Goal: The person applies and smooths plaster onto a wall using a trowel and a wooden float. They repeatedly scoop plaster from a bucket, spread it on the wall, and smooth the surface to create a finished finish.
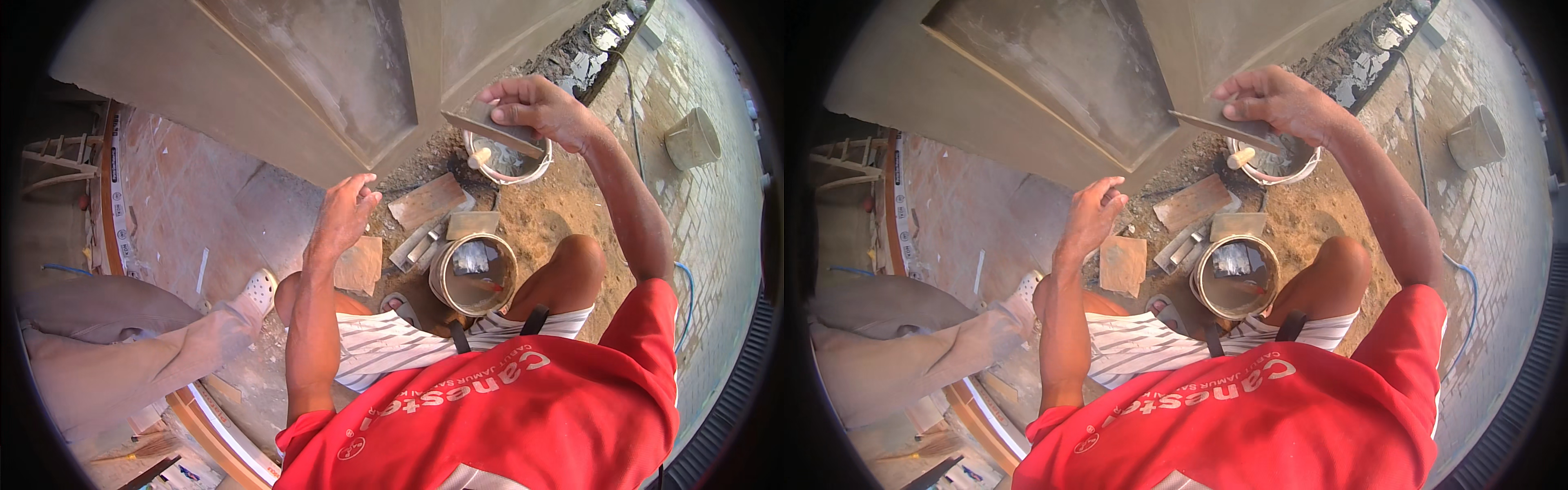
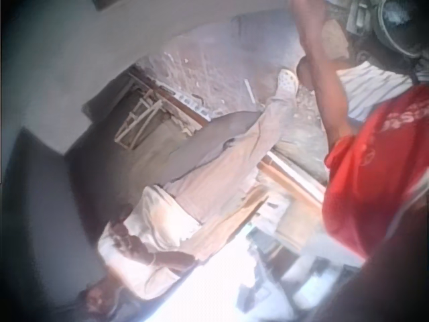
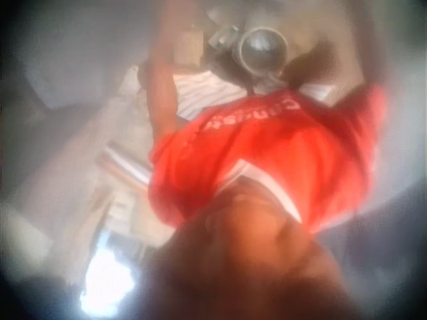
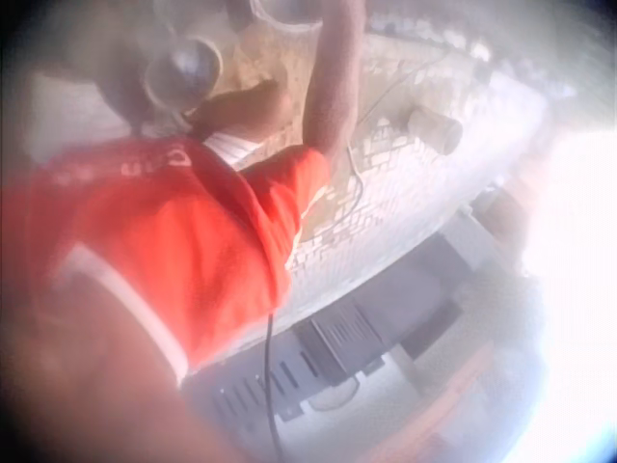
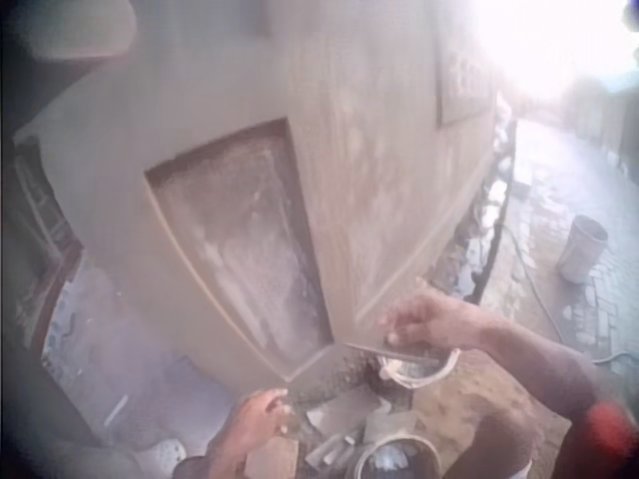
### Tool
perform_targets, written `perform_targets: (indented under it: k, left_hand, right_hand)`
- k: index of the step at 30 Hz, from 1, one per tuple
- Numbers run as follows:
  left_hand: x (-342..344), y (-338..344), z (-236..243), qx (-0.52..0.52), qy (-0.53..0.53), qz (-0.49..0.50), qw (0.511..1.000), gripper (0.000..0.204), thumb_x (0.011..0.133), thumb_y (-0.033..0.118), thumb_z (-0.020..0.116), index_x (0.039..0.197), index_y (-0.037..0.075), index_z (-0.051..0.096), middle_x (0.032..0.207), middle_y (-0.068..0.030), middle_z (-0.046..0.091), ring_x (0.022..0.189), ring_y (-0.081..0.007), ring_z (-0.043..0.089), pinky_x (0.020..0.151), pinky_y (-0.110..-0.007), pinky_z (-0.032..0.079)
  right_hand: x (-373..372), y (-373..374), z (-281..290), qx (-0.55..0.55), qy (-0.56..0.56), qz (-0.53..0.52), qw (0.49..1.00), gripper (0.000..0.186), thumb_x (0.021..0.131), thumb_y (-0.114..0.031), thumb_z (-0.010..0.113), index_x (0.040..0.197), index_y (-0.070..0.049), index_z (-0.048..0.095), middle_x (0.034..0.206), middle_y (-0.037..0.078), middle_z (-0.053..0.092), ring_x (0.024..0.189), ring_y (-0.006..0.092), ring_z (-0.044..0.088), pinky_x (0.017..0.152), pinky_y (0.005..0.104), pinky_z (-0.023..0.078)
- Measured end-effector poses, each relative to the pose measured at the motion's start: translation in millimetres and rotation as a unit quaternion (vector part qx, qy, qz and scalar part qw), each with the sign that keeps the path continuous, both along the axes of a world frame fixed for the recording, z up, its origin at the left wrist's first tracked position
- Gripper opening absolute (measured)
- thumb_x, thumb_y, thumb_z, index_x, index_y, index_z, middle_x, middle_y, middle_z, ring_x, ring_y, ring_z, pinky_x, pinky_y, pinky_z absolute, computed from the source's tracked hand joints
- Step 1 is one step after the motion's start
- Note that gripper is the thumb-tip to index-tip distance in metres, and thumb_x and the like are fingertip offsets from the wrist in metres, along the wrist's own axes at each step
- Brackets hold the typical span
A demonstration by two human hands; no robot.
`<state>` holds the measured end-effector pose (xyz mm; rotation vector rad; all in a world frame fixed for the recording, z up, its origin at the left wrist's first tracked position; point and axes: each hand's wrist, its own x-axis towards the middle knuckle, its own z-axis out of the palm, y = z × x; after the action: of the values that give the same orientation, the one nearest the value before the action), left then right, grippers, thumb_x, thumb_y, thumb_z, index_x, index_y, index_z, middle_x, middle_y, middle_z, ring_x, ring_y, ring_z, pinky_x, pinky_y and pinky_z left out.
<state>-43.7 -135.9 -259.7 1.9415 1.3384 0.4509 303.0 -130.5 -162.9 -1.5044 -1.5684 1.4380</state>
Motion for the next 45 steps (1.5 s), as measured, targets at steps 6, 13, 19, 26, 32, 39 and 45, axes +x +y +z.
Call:
perform_targets:
  k: [6,13,19,26,32,39,45]
  left_hand:
    - [6.9,2.8,0.4,-0.005,0.017,0.002,1.000,0.035,0.088,0.010,0.066,0.121,-0.001,0.063,0.098,-0.0150,0.067,0.083,-0.0214,0.063,0.081,-0.035,0.050]
    - [7.5,2.6,-21.0,0.017,0.062,-0.041,0.997,0.021,0.088,0.013,0.065,0.104,-0.002,0.067,0.094,-0.0190,0.065,0.087,-0.0307,0.063,0.079,-0.040,0.049]
    - [10.1,3.3,-24.2,0.020,0.102,-0.081,0.991,0.025,0.088,0.023,0.067,0.096,-0.001,0.068,0.093,-0.0196,0.065,0.091,-0.0342,0.064,0.081,-0.044,0.048]
    - [15.1,8.1,-15.2,-0.354,-0.475,-0.063,0.803,0.085,0.097,0.066,0.032,0.149,-0.001,0.029,0.144,-0.0277,0.043,0.131,-0.0363,0.047,0.113,-0.046,0.032]
    - [17.7,-26.7,75.0,-0.362,-0.442,-0.050,0.819,0.082,0.094,0.055,0.055,0.148,-0.003,0.031,0.137,-0.0247,0.051,0.126,-0.0359,0.052,0.111,-0.047,0.032]
    - [15.4,-84.3,374.0,-0.228,-0.389,-0.057,0.891,0.072,0.091,0.040,0.066,0.143,-0.004,0.041,0.127,-0.0231,0.059,0.121,-0.0317,0.056,0.107,-0.045,0.037]
    - [-11.4,-118.8,575.5,0.027,-0.416,-0.049,0.908,0.051,0.094,0.025,0.065,0.136,0.001,0.050,0.117,-0.0189,0.066,0.115,-0.0281,0.062,0.109,-0.045,0.036]
  right_hand:
    - [49.2,-20.2,-81.5,-0.102,-0.147,0.097,0.979,0.032,0.086,-0.012,0.068,0.117,-0.006,0.067,0.097,0.007,0.070,0.089,0.0157,0.064,0.077,0.0323,0.052]
    - [-4.7,-66.0,-120.2,0.004,-0.199,0.408,0.891,0.036,0.076,-0.015,0.067,0.111,-0.004,0.066,0.097,0.014,0.068,0.092,0.0316,0.066,0.080,0.0392,0.052]
    - [-30.4,-95.7,-197.1,0.104,-0.144,0.448,0.876,0.037,0.081,-0.018,0.066,0.117,-0.008,0.066,0.099,0.018,0.070,0.095,0.0362,0.066,0.086,0.0435,0.052]
    - [-10.0,-30.7,-97.1,-0.087,-0.082,0.224,0.967,0.041,0.095,-0.021,0.059,0.135,-0.008,0.055,0.104,0.015,0.071,0.093,0.0230,0.068,0.083,0.0353,0.053]
    - [-10.8,-38.2,30.8,-0.154,0.402,0.009,0.903,0.053,0.099,-0.019,0.055,0.147,-0.006,0.039,0.117,0.011,0.066,0.107,0.0187,0.063,0.091,0.0329,0.052]
    - [-8.0,-67.5,310.7,0.174,0.124,-0.022,0.977,0.042,0.094,-0.019,0.064,0.133,-0.002,0.057,0.106,0.010,0.068,0.093,0.0188,0.064,0.082,0.0312,0.051]
    - [-26.5,-88.4,562.7,0.547,0.048,-0.034,0.835,0.048,0.094,-0.029,0.062,0.130,0.002,0.056,0.112,0.019,0.064,0.098,0.0252,0.063,0.082,0.0360,0.051]
